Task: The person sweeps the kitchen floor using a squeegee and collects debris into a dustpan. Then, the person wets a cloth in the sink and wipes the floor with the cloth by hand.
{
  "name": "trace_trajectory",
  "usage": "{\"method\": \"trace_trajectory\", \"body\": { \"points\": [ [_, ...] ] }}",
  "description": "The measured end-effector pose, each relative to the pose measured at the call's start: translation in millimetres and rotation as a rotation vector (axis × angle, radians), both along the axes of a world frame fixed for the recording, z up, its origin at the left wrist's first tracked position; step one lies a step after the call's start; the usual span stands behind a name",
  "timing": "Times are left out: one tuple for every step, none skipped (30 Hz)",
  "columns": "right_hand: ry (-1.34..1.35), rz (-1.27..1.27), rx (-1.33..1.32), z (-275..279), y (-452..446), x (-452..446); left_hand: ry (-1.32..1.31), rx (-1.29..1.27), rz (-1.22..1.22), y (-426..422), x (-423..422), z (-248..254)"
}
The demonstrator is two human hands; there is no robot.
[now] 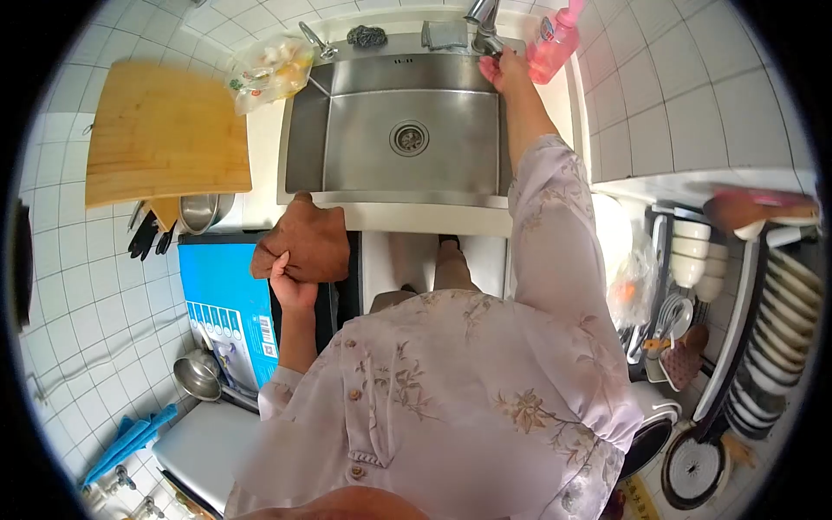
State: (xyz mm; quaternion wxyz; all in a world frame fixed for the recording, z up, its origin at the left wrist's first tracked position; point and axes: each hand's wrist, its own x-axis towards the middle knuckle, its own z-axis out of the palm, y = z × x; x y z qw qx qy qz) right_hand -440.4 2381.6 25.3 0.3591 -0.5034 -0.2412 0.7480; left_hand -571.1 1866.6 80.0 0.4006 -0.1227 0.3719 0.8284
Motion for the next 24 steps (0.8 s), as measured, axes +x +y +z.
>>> {"method": "trace_trajectory", "body": {
  "points": [
    [-0.005, 0.006, -0.008, -6, 9, -7, -0.005, -0.008, 0.006, 7, -1, -1],
    [0.024, -0.036, -0.003, -12, 17, -13, -0.022, 0.003, 0.004, 14, -2, -4],
    [0.053, -0.076, 0.001, -15, 20, -18, -0.040, 0.015, 0.005, 19, -2, -6],
    [0.047, -0.066, -0.005, -17, 22, -19, -0.045, 0.009, 0.016, 22, -2, -8],
    [0.017, -0.094, -0.030, -17, 25, -19, -0.045, 0.000, 0.012, 26, -3, -9],
    [-0.011, -0.125, -0.054, -17, 27, -19, -0.043, -0.008, 0.004, 28, -4, -10],
    [-0.011, -0.125, -0.056, -29, 33, -19, -0.042, -0.010, 0.004, 30, -4, -9],
    [-0.018, -0.148, -0.064, -43, 36, -18, -0.036, -0.021, 0.003, 31, -5, -4],
    [-0.022, -0.170, -0.060, -36, 36, -21, -0.027, -0.018, 0.002, 37, -8, -3],
    [-0.023, -0.174, -0.052, -29, 35, -19, -0.029, -0.011, -0.002, 38, -11, -3],
    [-0.077, -0.148, -0.033, -23, 32, -16, -0.048, -0.009, 0.001, 37, -15, -5],
    [-0.130, -0.121, -0.020, -16, 25, -16, -0.066, -0.014, 0.004, 34, -17, -6],
    [-0.134, -0.120, -0.023, -17, 24, -15, -0.069, -0.018, 0.005, 33, -18, -7],
    [-0.126, -0.109, -0.023, -18, 24, -12, -0.062, -0.025, 0.018, 33, -20, -8],
    [-0.118, -0.099, -0.022, -19, 26, -10, -0.054, -0.031, 0.028, 35, -21, -10],
    [-0.122, -0.101, -0.024, -20, 27, -8, -0.058, -0.033, 0.027, 36, -22, -10],
    [-0.117, -0.104, -0.017, -22, 28, -7, -0.062, -0.028, 0.003, 37, -22, -9],
    [-0.111, -0.106, -0.011, -22, 28, -7, -0.064, -0.022, -0.020, 38, -22, -9],
    [-0.111, -0.106, -0.014, -22, 27, -7, -0.065, -0.026, -0.020, 39, -22, -9],
    [-0.105, -0.098, -0.010, -22, 27, -6, -0.065, -0.015, -0.022, 40, -22, -10],
    [-0.099, -0.090, -0.004, -21, 27, -5, -0.064, -0.004, -0.023, 41, -21, -10],
    [-0.098, -0.091, -0.006, -21, 26, -6, -0.064, -0.006, -0.025, 43, -21, -10],
    [-0.109, -0.111, -0.014, -20, 26, -6, -0.062, -0.006, -0.036, 44, -21, -9],
    [-0.119, -0.131, -0.023, -19, 25, -7, -0.060, -0.006, -0.048, 45, -21, -9]
  ]
}}
